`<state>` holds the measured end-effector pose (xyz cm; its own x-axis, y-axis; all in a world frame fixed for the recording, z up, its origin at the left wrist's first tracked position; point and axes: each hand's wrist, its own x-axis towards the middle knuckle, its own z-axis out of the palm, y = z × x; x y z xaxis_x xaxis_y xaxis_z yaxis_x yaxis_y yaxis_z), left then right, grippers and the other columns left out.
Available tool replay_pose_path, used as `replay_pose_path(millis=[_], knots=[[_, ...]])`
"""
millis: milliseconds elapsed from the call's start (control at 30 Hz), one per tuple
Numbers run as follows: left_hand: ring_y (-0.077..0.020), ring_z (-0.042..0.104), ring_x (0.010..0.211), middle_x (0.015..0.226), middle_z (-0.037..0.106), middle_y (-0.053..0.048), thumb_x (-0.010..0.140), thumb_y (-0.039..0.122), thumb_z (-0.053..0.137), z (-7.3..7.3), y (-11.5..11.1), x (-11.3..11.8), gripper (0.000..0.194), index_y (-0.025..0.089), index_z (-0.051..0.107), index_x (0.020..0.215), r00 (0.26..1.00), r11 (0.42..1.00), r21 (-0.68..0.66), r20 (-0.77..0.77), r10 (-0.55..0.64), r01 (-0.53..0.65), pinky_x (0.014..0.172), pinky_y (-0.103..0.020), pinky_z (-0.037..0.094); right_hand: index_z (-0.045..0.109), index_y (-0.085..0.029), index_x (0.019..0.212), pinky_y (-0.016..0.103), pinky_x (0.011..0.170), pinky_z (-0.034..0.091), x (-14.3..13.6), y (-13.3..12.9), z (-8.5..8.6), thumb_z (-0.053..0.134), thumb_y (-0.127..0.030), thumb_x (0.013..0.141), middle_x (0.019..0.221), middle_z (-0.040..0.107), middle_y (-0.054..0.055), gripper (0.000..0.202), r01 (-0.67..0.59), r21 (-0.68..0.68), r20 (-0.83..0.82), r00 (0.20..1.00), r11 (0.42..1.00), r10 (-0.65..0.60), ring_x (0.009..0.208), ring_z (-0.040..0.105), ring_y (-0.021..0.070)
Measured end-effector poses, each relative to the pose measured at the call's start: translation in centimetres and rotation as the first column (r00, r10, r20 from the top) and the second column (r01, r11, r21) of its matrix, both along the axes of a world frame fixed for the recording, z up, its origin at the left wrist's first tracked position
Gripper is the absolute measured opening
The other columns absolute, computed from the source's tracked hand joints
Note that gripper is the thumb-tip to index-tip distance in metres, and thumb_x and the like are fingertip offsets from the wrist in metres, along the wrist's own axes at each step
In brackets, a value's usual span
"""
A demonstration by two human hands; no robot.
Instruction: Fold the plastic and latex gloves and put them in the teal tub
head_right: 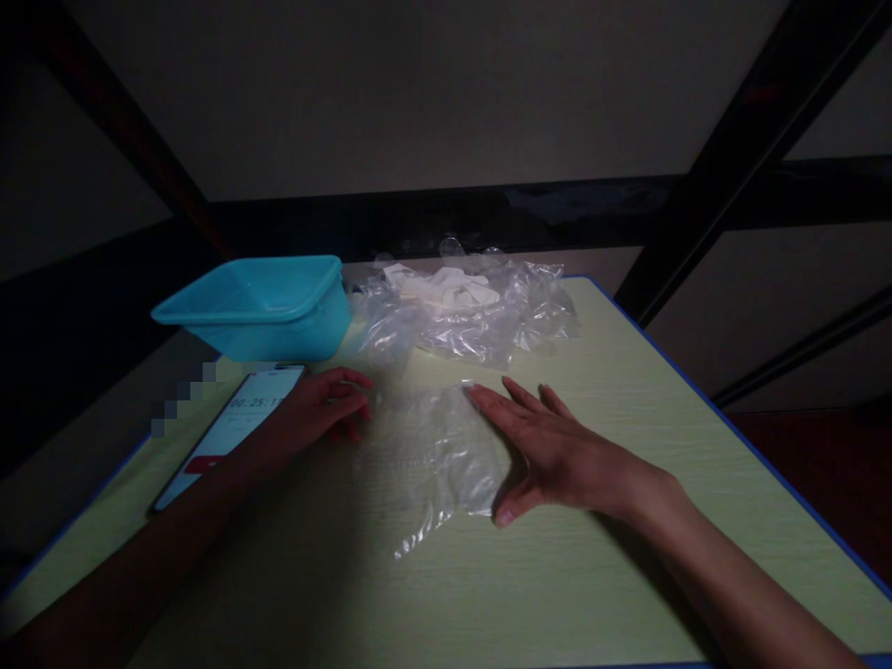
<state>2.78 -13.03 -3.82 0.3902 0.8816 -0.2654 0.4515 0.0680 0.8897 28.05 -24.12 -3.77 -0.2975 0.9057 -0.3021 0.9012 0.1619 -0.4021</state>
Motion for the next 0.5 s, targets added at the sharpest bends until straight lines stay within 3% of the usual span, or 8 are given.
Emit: replay_pose_path(millis=[267, 500], knots=[[-0.0087, 0.056, 0.038, 0.058, 0.06, 0.005, 0.074, 0.017, 0.052, 0.1, 0.0, 0.1, 0.01, 0.015, 0.052, 0.084, 1.0, 1.0, 0.001, -0.008, 0.007, -0.007, 0.036, -0.016, 0.037, 0.004, -0.02, 0.144, 0.058, 0.107, 0.004, -1.6, -0.5, 0.4, 0.072, -0.053, 0.059, 0.15, 0.009, 0.011, 0.113, 0.066, 0.008, 0.058, 0.996, 0.998, -0.067, 0.135, -0.003, 0.0355], [-0.0087, 0.057, 0.04, 0.06, 0.061, 0.004, 0.074, 0.017, 0.052, 0.2, -0.1, 0.0, 0.012, 0.015, 0.052, 0.086, 1.0, 1.0, 0.011, -0.021, -0.009, 0.01, 0.037, -0.016, 0.038, 0.004, -0.024, 0.144, 0.059, 0.106, 0.006, -0.7, -0.8, 0.0, 0.07, -0.061, 0.056, 0.15, 0.006, 0.011, 0.116, 0.027, 0.04, 0.031, 0.999, 0.999, -0.029, 0.135, 0.0, 0.0362]])
